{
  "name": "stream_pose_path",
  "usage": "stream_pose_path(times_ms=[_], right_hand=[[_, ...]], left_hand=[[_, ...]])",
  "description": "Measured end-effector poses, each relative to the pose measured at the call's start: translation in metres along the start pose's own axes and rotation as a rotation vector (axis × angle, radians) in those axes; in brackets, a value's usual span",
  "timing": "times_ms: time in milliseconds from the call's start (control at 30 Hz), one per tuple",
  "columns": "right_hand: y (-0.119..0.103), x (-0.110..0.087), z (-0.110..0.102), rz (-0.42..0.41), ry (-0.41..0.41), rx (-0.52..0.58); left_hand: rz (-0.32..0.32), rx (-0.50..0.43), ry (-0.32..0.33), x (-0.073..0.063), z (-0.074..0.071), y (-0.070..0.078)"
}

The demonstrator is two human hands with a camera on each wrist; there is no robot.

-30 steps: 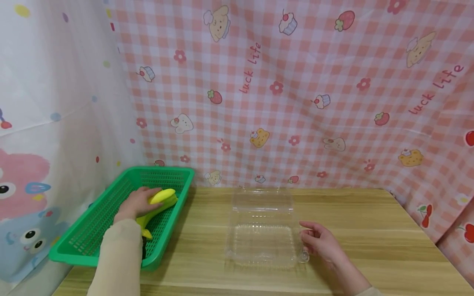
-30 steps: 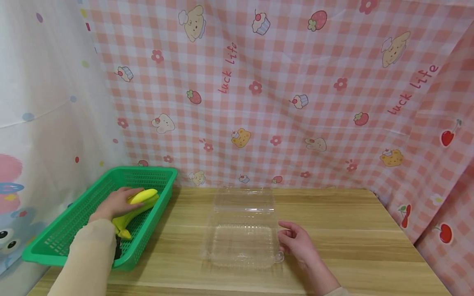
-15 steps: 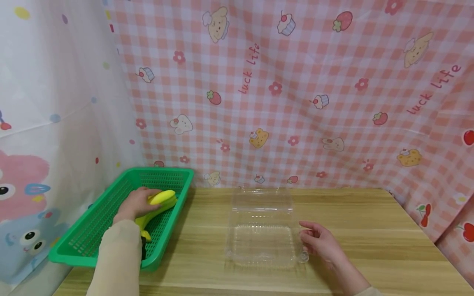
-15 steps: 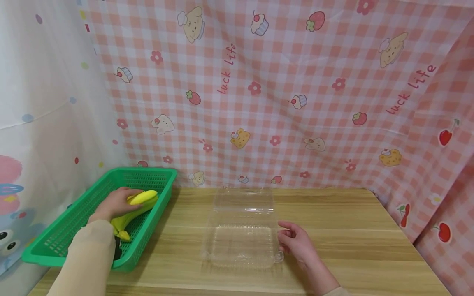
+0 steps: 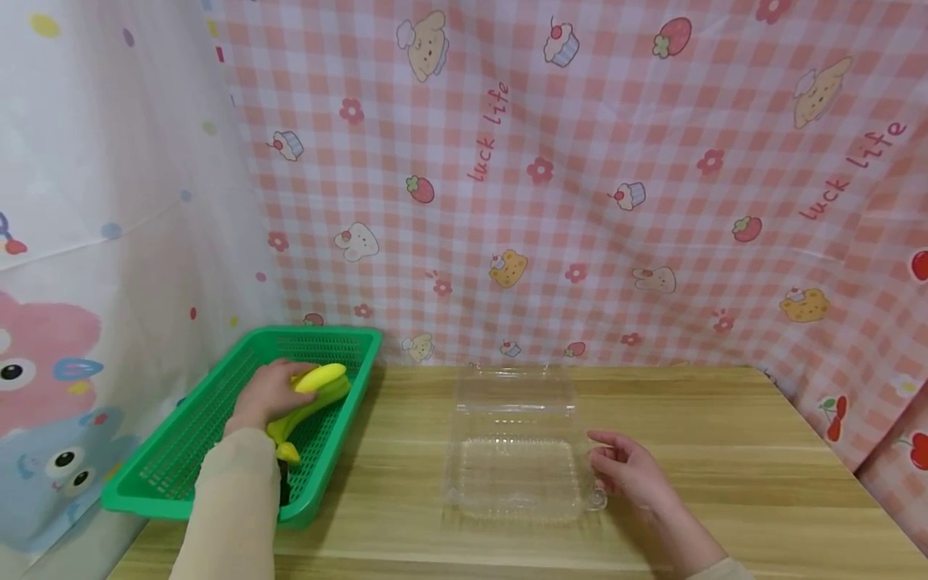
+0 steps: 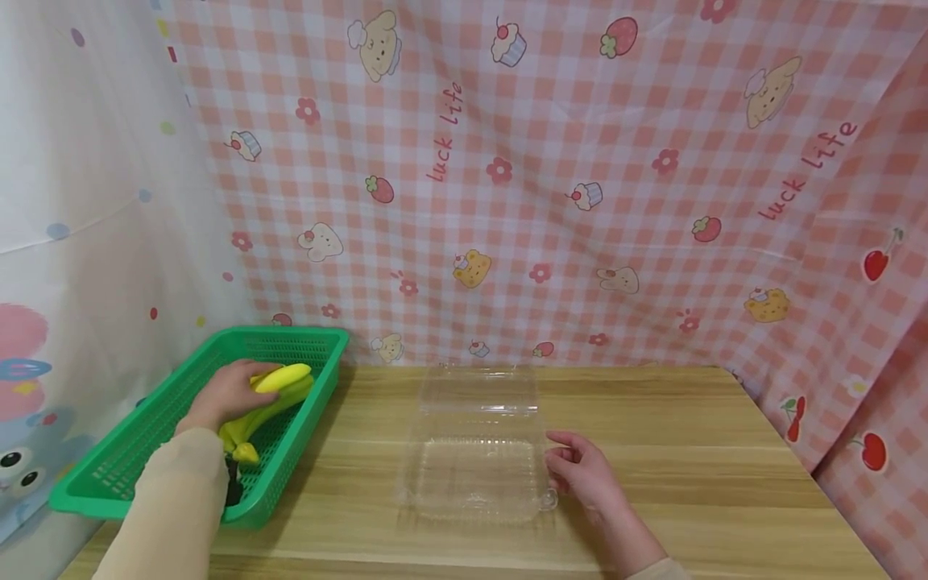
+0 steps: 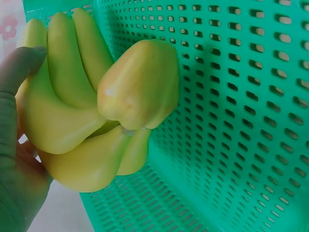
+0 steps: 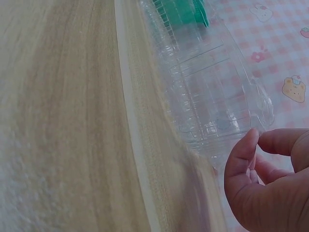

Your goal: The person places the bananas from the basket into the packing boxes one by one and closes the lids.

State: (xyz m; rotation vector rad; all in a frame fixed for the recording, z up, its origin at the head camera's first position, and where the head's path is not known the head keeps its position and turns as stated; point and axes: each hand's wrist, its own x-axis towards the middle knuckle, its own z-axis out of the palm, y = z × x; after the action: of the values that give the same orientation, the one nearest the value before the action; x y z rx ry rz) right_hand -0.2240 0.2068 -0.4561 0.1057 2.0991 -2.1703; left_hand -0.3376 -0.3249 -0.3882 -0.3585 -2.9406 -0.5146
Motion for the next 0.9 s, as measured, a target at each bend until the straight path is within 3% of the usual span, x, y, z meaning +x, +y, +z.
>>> stream_pose_path(times_ms=[300, 633, 900], right_hand=[[-0.002, -0.002, 0.000, -0.004, 0.000, 0.009], [-0.003, -0.002, 0.002, -0.004, 0.010, 0.007], [-0.003, -0.003, 0.003, 0.001, 0.011, -0.001]], left_hand=[[0.012, -0.029, 0.043, 0.002, -0.010, 0.008], [0.045, 0.018, 0.083, 0.003, -0.029, 0.018], [0.127, 0.042, 0.138, 0.002, -0.041, 0.028]])
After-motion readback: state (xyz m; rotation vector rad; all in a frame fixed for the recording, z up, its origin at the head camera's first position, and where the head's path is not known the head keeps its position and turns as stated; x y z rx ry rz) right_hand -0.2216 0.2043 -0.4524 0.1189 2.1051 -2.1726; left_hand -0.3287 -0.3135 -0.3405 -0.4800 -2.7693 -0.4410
